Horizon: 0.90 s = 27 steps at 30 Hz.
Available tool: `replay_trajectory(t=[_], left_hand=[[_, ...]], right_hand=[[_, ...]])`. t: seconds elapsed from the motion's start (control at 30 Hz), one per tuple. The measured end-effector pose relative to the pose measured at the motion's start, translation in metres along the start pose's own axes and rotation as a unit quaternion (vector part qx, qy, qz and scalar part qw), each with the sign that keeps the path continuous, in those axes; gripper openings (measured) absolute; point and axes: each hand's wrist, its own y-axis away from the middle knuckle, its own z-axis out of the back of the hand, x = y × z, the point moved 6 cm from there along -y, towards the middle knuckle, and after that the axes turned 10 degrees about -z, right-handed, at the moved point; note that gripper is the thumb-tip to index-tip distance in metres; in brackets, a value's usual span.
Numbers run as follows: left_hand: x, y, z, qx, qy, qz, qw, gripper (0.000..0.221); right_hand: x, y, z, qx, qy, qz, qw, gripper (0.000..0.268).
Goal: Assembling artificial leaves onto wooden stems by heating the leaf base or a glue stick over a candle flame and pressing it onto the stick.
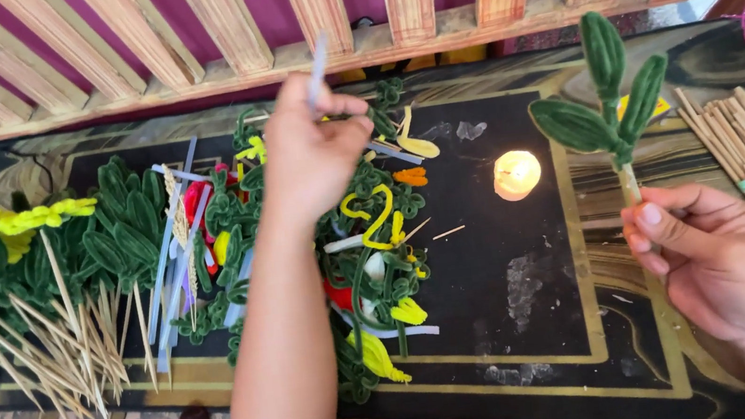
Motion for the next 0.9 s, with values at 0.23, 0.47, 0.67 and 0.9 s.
replay_trajectory(t=[0.23, 0.47, 0.67, 0.9], left_hand=[[-0.044, 0.016, 0.007, -0.082, 0.193, -0.009, 0.978, 0.044], [-0.078, 0.035, -0.038, 0.026, 0.313, -0.029, 0.949, 0.047], [-0.096, 0.047, -0.057, 0.052, 0.185, -0.044, 0.980, 0.053], [-0.101, 0.056, -0.071, 0.056, 0.065, -0.080, 0.993, 0.053]], right_hand=[[-0.001, -0.002, -0.005, 0.007, -0.020, 0.010, 1.000, 0.019], [0.002, 0.000, -0.009, -0.006, -0.034, 0.013, 0.999, 0.015], [0.004, 0.003, -0.014, -0.020, 0.013, 0.015, 1.000, 0.012], [0.022, 0.022, -0.042, -0.067, 0.261, 0.020, 0.963, 0.011]])
